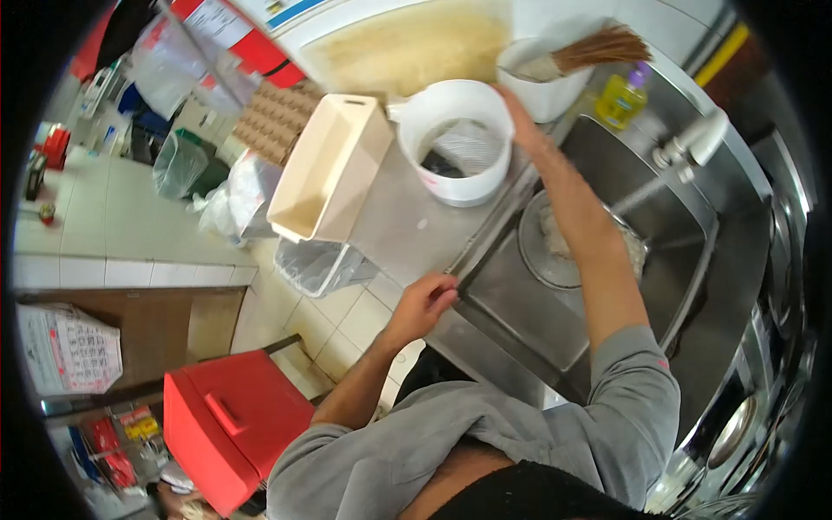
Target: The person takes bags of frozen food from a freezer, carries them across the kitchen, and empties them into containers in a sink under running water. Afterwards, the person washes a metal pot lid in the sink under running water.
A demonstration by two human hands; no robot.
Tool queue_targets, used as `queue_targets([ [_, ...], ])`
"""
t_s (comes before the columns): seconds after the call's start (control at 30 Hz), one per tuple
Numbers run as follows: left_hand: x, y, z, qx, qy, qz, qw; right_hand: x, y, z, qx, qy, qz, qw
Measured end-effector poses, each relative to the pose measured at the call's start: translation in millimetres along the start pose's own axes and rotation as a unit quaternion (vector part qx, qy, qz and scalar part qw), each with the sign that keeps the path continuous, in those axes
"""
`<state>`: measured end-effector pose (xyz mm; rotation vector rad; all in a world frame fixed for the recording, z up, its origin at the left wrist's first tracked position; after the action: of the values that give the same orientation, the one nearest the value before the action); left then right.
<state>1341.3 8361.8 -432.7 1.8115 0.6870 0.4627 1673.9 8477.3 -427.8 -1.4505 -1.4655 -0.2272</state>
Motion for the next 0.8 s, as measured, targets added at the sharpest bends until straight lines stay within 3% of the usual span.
queue_targets([
  [0.07,-22,-15,-35,0.034,0.063,-0.049,0.996,9,8,16,0.227,-0.052,0.146,0.961],
  [0.1,-29,-21,-45,0.032,0.076,-0.053,0.995,7,11,19,0.242,-0.053,0.174,0.953],
  [0.37,-43,-51,-97,-0.015,0.163,-0.099,0.982,-59,22,1,0.069,0.061,0.276,0.957],
  [0.4,-42,-52,-104,-0.006,0.171,-0.096,0.981,-69,18,-6,0.033,0.047,0.286,0.956],
  [0.47,-36,-55,-120,-0.019,0.179,-0.094,0.979,-82,2,-23,-0.109,-0.096,0.319,0.936],
  [0.53,-33,-64,-134,0.002,0.196,-0.100,0.975,-114,-17,-48,-0.025,-0.022,0.363,0.931],
  [0.67,-28,-63,-134,-0.075,0.161,-0.114,0.978,-174,-105,-57,0.154,0.056,0.525,0.835],
  [0.73,-28,-75,-116,-0.182,0.089,-0.125,0.971,-174,-164,-37,0.182,-0.003,0.533,0.826],
  [0.8,-31,-59,-105,-0.281,0.045,-0.204,0.937,-176,-212,3,0.288,-0.059,0.526,0.798],
])
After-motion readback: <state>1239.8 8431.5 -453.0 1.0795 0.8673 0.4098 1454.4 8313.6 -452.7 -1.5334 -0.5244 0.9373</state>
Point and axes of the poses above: each hand's wrist, its own x-axis towards the middle knuckle, its own z-axis out of the palm, y = z × x, the point moved 6 cm from there along x, towards the middle knuckle, and after that the axes turned 9 degrees about y, right-handed, at the moved point
